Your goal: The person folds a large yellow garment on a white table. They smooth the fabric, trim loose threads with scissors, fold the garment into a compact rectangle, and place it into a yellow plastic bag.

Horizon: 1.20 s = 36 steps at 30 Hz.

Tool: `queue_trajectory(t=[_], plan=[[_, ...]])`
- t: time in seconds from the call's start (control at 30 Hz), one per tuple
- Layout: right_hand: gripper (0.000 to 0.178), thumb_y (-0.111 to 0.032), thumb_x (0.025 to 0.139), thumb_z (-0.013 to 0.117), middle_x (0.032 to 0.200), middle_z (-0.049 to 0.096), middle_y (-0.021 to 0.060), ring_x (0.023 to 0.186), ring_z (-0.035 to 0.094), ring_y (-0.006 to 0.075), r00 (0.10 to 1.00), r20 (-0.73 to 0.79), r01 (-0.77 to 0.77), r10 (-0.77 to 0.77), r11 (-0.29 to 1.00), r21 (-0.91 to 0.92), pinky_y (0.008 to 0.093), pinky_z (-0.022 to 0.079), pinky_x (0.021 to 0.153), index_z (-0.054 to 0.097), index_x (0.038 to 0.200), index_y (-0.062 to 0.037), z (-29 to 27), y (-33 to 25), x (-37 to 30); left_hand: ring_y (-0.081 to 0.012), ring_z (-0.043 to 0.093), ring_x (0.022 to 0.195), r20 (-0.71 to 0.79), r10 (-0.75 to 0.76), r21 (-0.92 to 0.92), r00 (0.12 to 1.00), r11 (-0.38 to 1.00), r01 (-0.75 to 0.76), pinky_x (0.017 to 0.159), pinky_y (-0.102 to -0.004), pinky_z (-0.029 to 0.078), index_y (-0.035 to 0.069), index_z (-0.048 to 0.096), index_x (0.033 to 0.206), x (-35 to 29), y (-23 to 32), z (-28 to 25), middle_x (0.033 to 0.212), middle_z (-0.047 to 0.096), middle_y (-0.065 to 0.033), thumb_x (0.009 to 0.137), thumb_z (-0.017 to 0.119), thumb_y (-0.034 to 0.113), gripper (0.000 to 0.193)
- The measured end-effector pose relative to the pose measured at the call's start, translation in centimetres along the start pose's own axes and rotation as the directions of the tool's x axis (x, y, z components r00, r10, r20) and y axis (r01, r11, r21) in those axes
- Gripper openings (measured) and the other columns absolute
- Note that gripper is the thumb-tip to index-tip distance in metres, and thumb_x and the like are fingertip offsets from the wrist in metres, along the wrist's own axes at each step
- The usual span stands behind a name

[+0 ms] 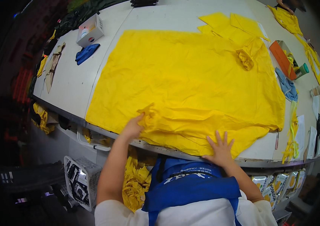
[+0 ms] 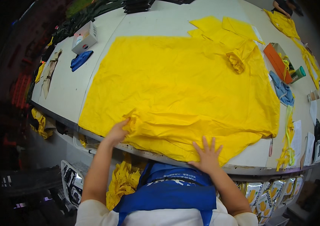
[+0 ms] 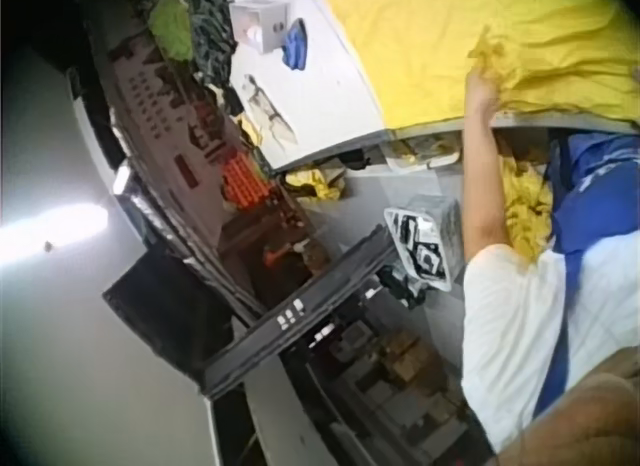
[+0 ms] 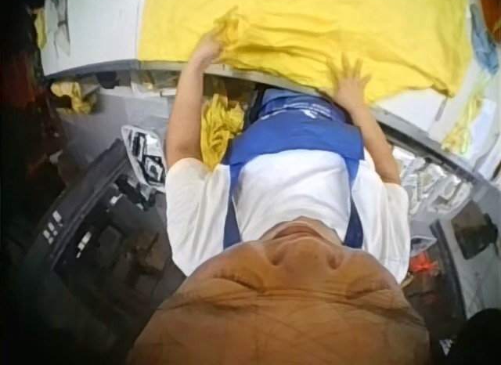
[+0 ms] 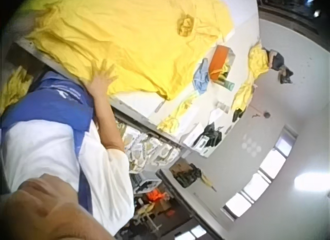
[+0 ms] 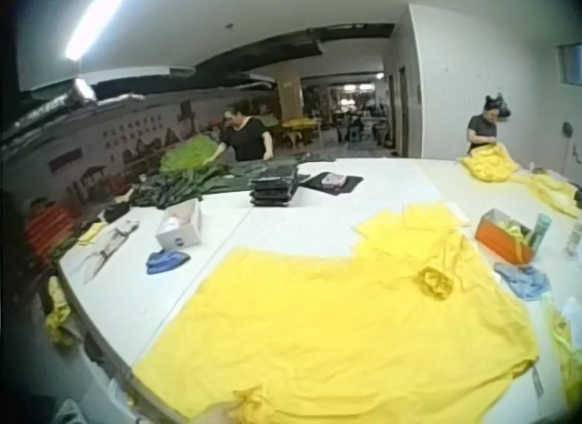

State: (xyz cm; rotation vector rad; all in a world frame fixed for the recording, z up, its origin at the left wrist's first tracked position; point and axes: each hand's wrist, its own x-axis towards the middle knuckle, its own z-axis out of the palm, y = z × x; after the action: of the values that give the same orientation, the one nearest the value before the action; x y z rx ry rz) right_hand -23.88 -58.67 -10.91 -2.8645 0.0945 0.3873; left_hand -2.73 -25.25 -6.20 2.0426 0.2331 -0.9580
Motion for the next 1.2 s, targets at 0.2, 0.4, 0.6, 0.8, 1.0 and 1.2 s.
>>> queue_trajectory(t=[0.2,0.4,0.6,0.8,1.0,1.2], plan=[[0.075,-0.066,0.067,0.064,0.154,0.019,0.011,0.139,0.007,0.0473,0.997,-0.028,0.066,-0.068,0.996,-0.065,0.0782,0.004,0.095,0.048,0.134,-0.0348,3.0,3.1,-1.1,-0.0344,0.062,0.09,-0.253,0.374,0.498,0.892,0.841,-0.211,0.08,-0.0382,0.049,0.003,0.049,0.13,5.0,-3.1,-4.7,0.103,0.063,-0.022,0.083,0.065,0.024,0.054],[0.072,-0.065,0.068,0.064,0.154,0.019,0.0111,0.139,0.007,0.047,0.998,-0.02,0.065,-0.067,0.995,-0.081,0.0782,0.005,0.095,0.05,0.132,-0.0354,3.1,2.8,-1.2,-0.0386,0.061,0.089,-0.125,0.468,0.732,0.875,0.639,-0.237,0.078,-0.0452,0.049,0.01,0.053,0.118,4.6,4.8,2.5,0.104,0.06,-0.0231,0.085,0.06,0.017,0.035],[0.07,-0.063,0.07,0.064,0.153,0.02,0.0111,0.14,0.008,0.0446,0.996,0.062,0.062,-0.06,0.998,-0.02,0.0761,0.005,0.098,0.05,0.133,-0.034,1.5,2.0,-1.8,-0.0334,0.06,0.078,-0.537,0.1,-0.336,0.838,0.885,-0.321,0.074,-0.0421,0.05,0.002,0.051,0.107,9.0,0.7,-2.8,0.096,0.053,-0.0195,0.084,0.062,0.013,0.027],[0.055,-0.046,0.087,0.053,0.152,0.021,0.0112,0.141,0.011,0.0379,0.942,-0.247,-0.145,0.227,0.94,0.309,0.0687,0.007,0.104,0.046,0.137,-0.0252,1.2,6.8,1.9,-0.0303,0.057,0.069,-0.467,0.73,0.597,0.499,0.676,-0.432,0.069,-0.037,0.048,0.0,0.053,0.105,4.7,-3.2,4.6,0.089,0.055,-0.0153,0.085,0.066,0.019,0.032],[0.059,-0.049,0.094,0.041,0.155,0.013,0.0112,0.141,0.007,0.0422,0.776,-0.33,-0.593,0.537,0.799,-0.095,0.07,0.006,0.103,0.028,0.147,-0.0267,3.5,10.9,5.8,-0.013,0.042,0.052,-0.466,0.448,0.194,0.763,0.893,-0.406,0.051,-0.0272,0.037,0.007,0.06,0.098,6.0,-3.2,0.2,0.056,0.046,-0.0029,0.091,0.059,0.014,0.01],[0.063,-0.052,0.093,0.04,0.156,0.009,0.0135,0.141,0.006,0.0427,0.74,-0.443,-0.605,0.506,0.788,-0.11,0.0697,0.005,0.103,0.026,0.148,-0.0239,5.2,11.7,6.0,-0.0339,0.058,0.064,-0.527,0.439,0.555,0.728,0.826,-0.096,0.059,-0.041,0.045,0.01,0.056,0.11,5.4,-2.2,-0.6,0.071,0.061,-0.016,0.094,0.052,0.016,0.018]])
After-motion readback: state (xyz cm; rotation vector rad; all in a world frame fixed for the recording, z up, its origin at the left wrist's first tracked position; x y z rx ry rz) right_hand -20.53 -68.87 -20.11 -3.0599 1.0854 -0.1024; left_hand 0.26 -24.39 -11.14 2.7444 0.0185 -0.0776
